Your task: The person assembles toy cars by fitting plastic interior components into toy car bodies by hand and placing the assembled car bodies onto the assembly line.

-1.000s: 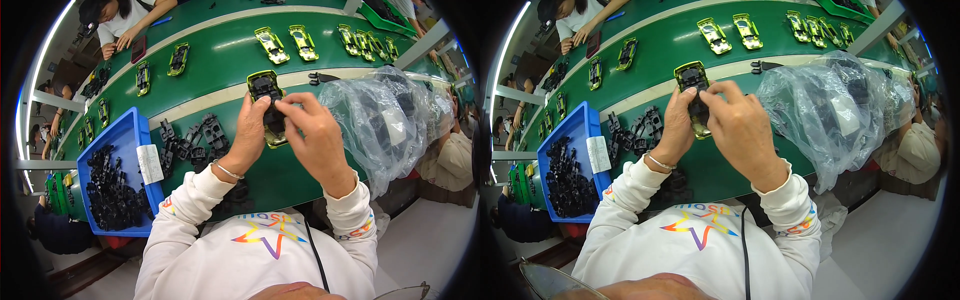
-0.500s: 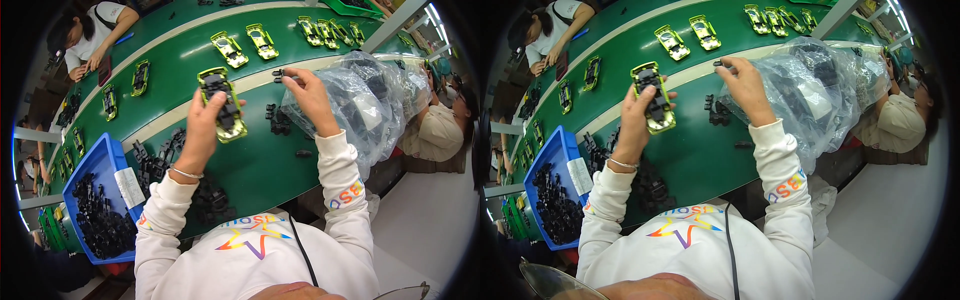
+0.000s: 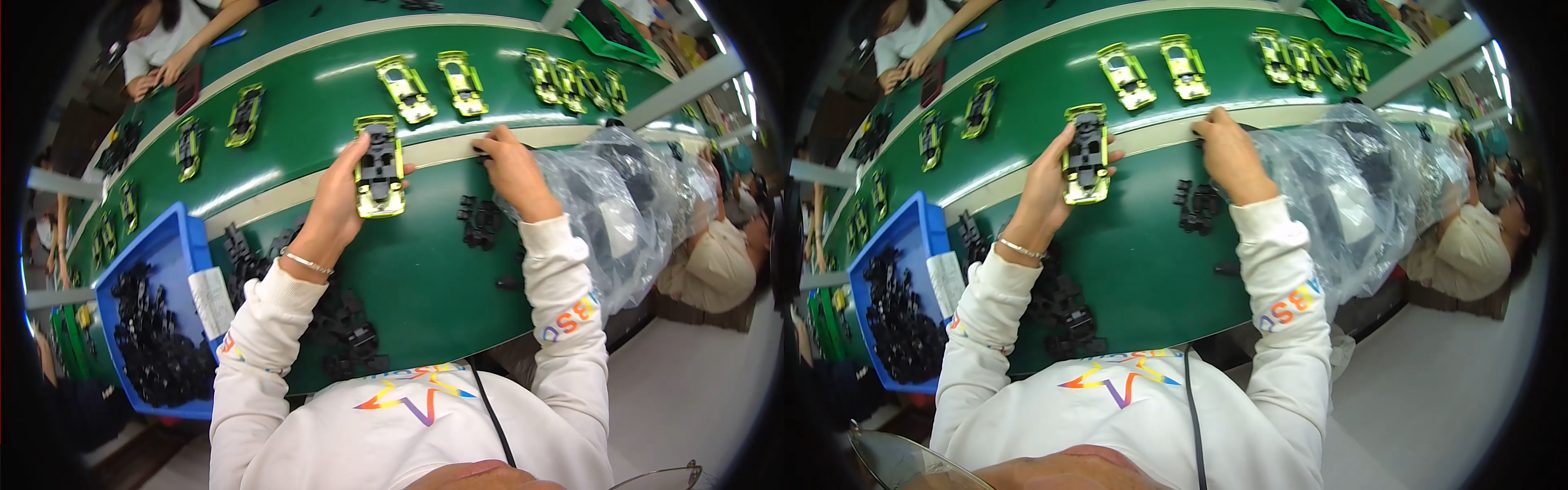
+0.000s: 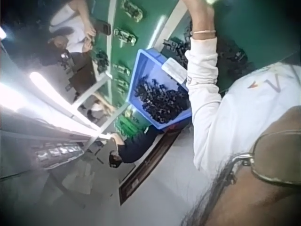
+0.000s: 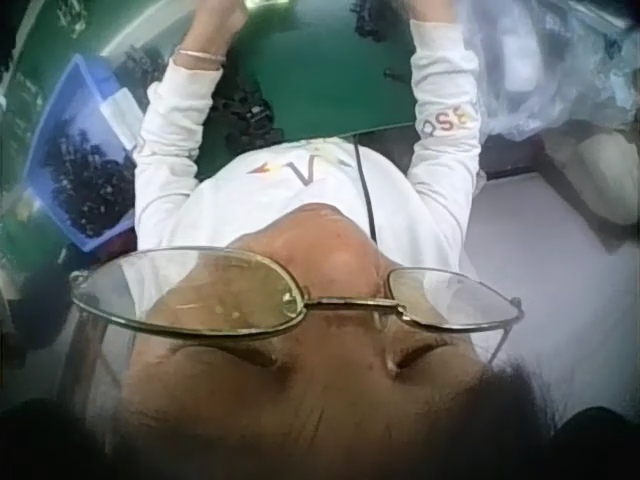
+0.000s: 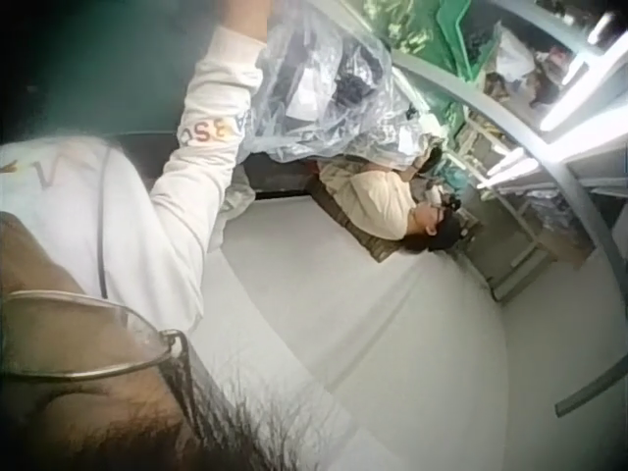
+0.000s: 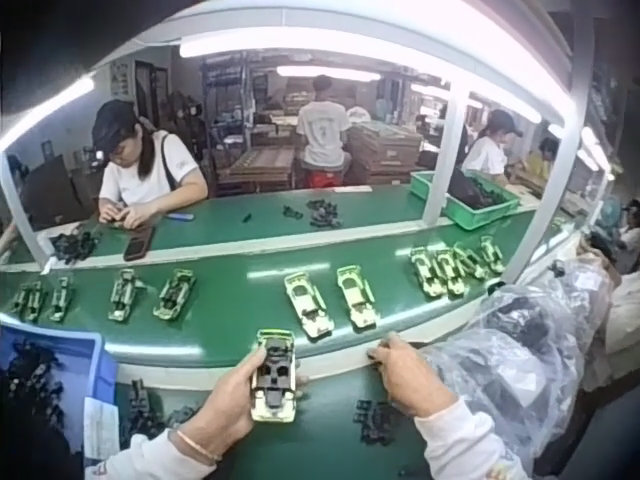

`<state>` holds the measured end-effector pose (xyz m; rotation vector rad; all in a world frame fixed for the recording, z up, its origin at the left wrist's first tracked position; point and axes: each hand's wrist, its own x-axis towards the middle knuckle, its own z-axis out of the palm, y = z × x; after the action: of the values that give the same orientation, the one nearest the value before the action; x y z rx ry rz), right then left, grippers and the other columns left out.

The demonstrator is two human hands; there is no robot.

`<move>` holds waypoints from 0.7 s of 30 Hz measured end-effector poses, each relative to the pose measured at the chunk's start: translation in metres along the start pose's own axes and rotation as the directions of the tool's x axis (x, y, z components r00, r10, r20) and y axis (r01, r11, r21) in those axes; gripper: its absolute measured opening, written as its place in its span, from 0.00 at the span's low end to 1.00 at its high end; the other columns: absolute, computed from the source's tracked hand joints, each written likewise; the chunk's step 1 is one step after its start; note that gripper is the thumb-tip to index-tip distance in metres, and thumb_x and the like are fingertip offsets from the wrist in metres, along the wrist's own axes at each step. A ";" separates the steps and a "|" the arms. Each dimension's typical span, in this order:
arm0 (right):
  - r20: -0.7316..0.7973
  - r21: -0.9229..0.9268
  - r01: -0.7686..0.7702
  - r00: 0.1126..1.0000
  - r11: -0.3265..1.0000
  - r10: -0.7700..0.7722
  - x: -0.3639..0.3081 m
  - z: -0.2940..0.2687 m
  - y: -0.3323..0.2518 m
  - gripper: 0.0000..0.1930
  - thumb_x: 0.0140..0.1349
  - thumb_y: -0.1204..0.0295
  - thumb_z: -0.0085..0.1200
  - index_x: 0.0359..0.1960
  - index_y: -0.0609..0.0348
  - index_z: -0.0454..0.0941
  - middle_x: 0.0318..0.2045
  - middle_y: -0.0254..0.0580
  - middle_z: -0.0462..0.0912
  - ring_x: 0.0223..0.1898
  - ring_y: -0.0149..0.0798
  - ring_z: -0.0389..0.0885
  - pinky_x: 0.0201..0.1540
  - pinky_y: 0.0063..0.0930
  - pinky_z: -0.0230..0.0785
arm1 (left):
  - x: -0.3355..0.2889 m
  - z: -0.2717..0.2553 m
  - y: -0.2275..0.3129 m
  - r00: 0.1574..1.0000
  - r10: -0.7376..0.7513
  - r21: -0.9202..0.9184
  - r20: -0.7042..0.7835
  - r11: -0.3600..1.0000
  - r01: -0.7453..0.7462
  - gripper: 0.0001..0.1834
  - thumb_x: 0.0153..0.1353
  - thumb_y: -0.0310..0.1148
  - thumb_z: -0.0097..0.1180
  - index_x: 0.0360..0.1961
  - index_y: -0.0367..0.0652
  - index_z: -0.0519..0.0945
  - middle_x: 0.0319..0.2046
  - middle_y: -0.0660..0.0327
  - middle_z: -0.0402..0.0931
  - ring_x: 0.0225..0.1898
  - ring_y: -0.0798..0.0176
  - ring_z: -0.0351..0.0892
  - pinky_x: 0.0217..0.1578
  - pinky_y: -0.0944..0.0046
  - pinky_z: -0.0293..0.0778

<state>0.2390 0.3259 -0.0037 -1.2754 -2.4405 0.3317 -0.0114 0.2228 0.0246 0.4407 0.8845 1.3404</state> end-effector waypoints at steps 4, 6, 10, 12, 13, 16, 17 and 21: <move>-0.069 0.132 0.130 0.990 0.983 -0.121 -0.008 -0.006 -0.012 0.11 0.58 0.78 0.60 0.44 0.60 0.82 0.39 0.47 0.80 0.41 0.51 0.82 0.44 0.39 0.75 | -0.005 -0.001 0.000 1.000 0.017 -0.057 -0.007 0.998 -0.017 0.23 0.76 0.48 0.39 0.55 0.39 0.72 0.42 0.53 0.80 0.40 0.54 0.85 0.34 0.60 0.83; -0.128 0.292 0.076 0.991 0.953 -0.039 -0.013 -0.010 -0.030 0.09 0.61 0.76 0.60 0.43 0.61 0.82 0.36 0.44 0.82 0.37 0.45 0.83 0.41 0.34 0.76 | -0.010 -0.001 -0.001 1.000 0.026 -0.040 0.014 0.999 -0.026 0.23 0.76 0.48 0.38 0.55 0.40 0.71 0.43 0.55 0.79 0.40 0.56 0.85 0.35 0.60 0.83; -0.039 0.920 -0.075 0.959 0.385 0.280 -0.023 -0.024 -0.102 0.08 0.68 0.72 0.56 0.41 0.65 0.82 0.31 0.39 0.84 0.30 0.30 0.85 0.33 0.22 0.78 | -0.018 0.002 -0.011 0.980 0.197 -0.032 0.030 0.980 -0.196 0.20 0.77 0.47 0.37 0.57 0.43 0.67 0.45 0.58 0.78 0.45 0.61 0.82 0.44 0.61 0.79; 0.011 0.948 -0.096 0.963 0.305 0.269 -0.028 -0.022 -0.131 0.10 0.70 0.71 0.55 0.41 0.67 0.82 0.34 0.40 0.85 0.31 0.29 0.85 0.34 0.22 0.80 | -0.025 0.006 -0.016 0.955 0.296 -0.035 0.020 0.955 -0.295 0.22 0.77 0.46 0.35 0.61 0.42 0.67 0.47 0.56 0.77 0.49 0.60 0.81 0.52 0.59 0.77; 0.075 0.973 -0.130 0.960 0.192 0.271 -0.029 -0.018 -0.140 0.10 0.70 0.71 0.55 0.43 0.67 0.81 0.33 0.40 0.85 0.31 0.30 0.85 0.35 0.22 0.81 | -0.032 0.011 -0.017 0.947 0.318 -0.024 0.037 0.948 -0.317 0.20 0.77 0.44 0.37 0.61 0.43 0.65 0.49 0.58 0.76 0.50 0.65 0.78 0.53 0.62 0.74; 0.148 0.982 -0.175 0.949 0.075 0.277 -0.035 -0.019 -0.151 0.11 0.69 0.72 0.56 0.46 0.68 0.79 0.32 0.41 0.85 0.31 0.32 0.86 0.36 0.22 0.82 | -0.049 0.022 -0.021 0.933 0.358 0.074 0.036 0.930 -0.360 0.20 0.77 0.43 0.37 0.61 0.44 0.64 0.50 0.60 0.74 0.51 0.67 0.76 0.54 0.62 0.73; 0.135 0.980 -0.172 0.946 0.103 0.293 -0.038 -0.019 -0.151 0.10 0.69 0.72 0.56 0.46 0.68 0.79 0.33 0.41 0.85 0.31 0.32 0.87 0.36 0.22 0.82 | -0.051 0.019 -0.023 0.930 0.357 0.078 0.086 0.928 -0.364 0.21 0.77 0.42 0.38 0.64 0.44 0.61 0.53 0.61 0.72 0.55 0.66 0.74 0.56 0.61 0.70; 0.132 0.980 -0.172 0.941 0.103 0.312 -0.046 -0.022 -0.158 0.09 0.68 0.73 0.57 0.44 0.67 0.79 0.33 0.41 0.85 0.31 0.31 0.86 0.36 0.22 0.81 | -0.063 0.023 -0.027 0.916 0.372 0.075 0.148 0.920 -0.385 0.32 0.74 0.42 0.46 0.72 0.43 0.51 0.52 0.60 0.70 0.51 0.69 0.73 0.53 0.68 0.71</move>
<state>0.1555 0.1997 0.0651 -0.8965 -1.1847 1.6128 0.0243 0.1613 0.0379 0.8049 0.7848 1.6019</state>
